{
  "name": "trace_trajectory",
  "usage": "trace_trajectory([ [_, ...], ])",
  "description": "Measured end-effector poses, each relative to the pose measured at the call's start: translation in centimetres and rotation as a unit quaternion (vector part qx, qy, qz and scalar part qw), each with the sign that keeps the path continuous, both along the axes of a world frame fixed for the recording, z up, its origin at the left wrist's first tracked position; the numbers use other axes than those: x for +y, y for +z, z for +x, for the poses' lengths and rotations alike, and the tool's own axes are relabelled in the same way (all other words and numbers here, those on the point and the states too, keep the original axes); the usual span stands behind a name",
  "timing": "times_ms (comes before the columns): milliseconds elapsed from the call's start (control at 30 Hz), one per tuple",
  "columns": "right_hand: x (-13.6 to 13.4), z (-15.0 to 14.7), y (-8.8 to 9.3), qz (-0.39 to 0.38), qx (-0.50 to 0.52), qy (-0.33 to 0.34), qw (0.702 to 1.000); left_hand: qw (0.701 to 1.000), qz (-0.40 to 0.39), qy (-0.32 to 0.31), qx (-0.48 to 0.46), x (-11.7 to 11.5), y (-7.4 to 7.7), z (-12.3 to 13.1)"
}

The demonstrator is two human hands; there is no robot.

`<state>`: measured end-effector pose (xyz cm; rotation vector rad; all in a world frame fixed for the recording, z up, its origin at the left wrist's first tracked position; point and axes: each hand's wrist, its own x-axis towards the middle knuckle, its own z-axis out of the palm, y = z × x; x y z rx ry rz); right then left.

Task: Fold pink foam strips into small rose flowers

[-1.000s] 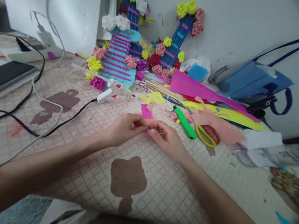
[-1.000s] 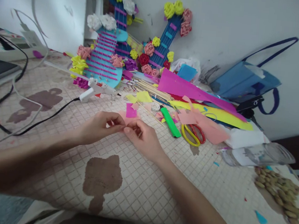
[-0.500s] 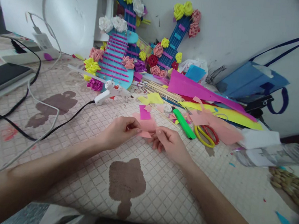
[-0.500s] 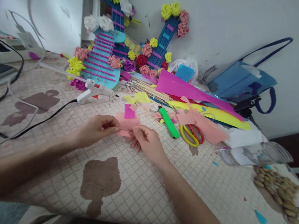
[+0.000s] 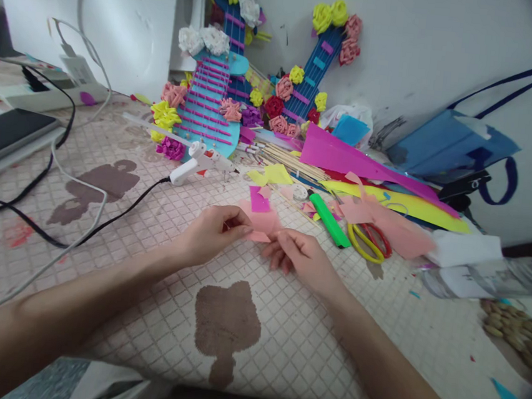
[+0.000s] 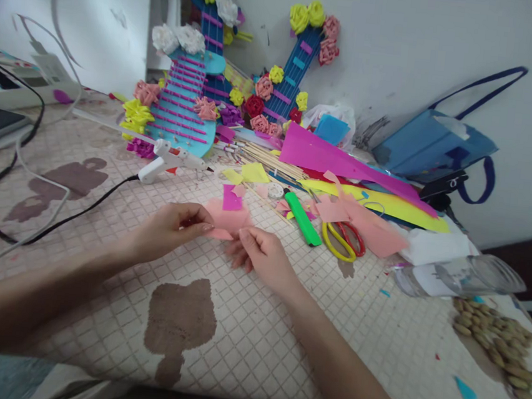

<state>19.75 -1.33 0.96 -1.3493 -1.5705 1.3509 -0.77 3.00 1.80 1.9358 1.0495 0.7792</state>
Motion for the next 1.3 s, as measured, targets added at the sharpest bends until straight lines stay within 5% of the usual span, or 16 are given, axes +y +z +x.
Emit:
trace_trajectory([
  [200,-0.1,-1.5,0.7,0.118,-0.084,-0.002,0.989,1.000,-0.015,-0.018,-0.009,-0.7,0.1,0.6],
  [433,0.1,-0.7,0.2,0.104,-0.051,-0.030,0.993,0.984,-0.114,-0.003,-0.134,0.5,-0.3,-0.3],
  [967,0.3,-0.1,0.1,0.095,-0.029,-0.057,0.993,0.978,-0.201,-0.044,-0.043,0.9,0.1,-1.3],
  [1167,0.2,0.2,0.1,0.095,-0.032,-0.065,0.993,0.985,-0.095,-0.039,-0.142,0.7,0.1,-1.3],
  [1300,0.1,0.2,0.0,0.097,-0.029,-0.059,0.993,0.996,0.035,-0.020,-0.081,-0.1,0.1,-0.7],
])
